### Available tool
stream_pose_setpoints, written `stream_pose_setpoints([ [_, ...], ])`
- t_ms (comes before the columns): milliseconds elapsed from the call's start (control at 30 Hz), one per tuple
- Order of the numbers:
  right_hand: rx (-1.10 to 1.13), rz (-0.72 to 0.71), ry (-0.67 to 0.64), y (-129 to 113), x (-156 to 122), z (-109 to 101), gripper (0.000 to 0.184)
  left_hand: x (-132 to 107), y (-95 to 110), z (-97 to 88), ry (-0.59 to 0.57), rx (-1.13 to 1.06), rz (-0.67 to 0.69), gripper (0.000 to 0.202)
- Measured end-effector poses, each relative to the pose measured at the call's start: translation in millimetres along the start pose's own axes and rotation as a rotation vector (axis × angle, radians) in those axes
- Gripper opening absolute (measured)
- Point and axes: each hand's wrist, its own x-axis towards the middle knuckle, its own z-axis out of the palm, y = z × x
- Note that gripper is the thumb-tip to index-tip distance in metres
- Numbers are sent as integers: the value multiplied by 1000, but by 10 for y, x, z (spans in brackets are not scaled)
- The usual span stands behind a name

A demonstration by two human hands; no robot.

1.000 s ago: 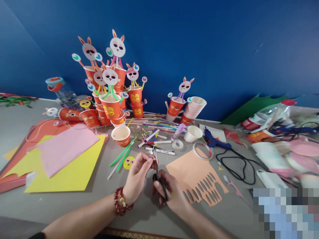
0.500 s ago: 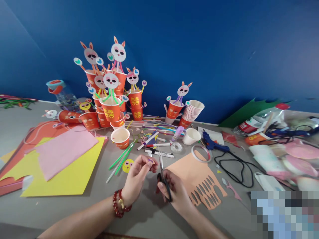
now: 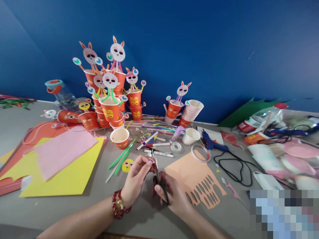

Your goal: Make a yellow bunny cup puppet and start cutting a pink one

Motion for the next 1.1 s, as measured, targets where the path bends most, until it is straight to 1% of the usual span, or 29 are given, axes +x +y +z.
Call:
stream_pose_setpoints([
  [233,-34,-8,16,24,-2,12,60,-16,-4,-4,1,6,11,19],
  [533,-38,-4,26,-10,11,32,61,-15,-17,-1,14,12,11,20],
  [867,-41,-41,32,33,23,33,58,-24,5,23,39,5,12,22],
  [1100,-56,-56,50,55,16,37,59,-19,6,25,24,9,19,21],
])
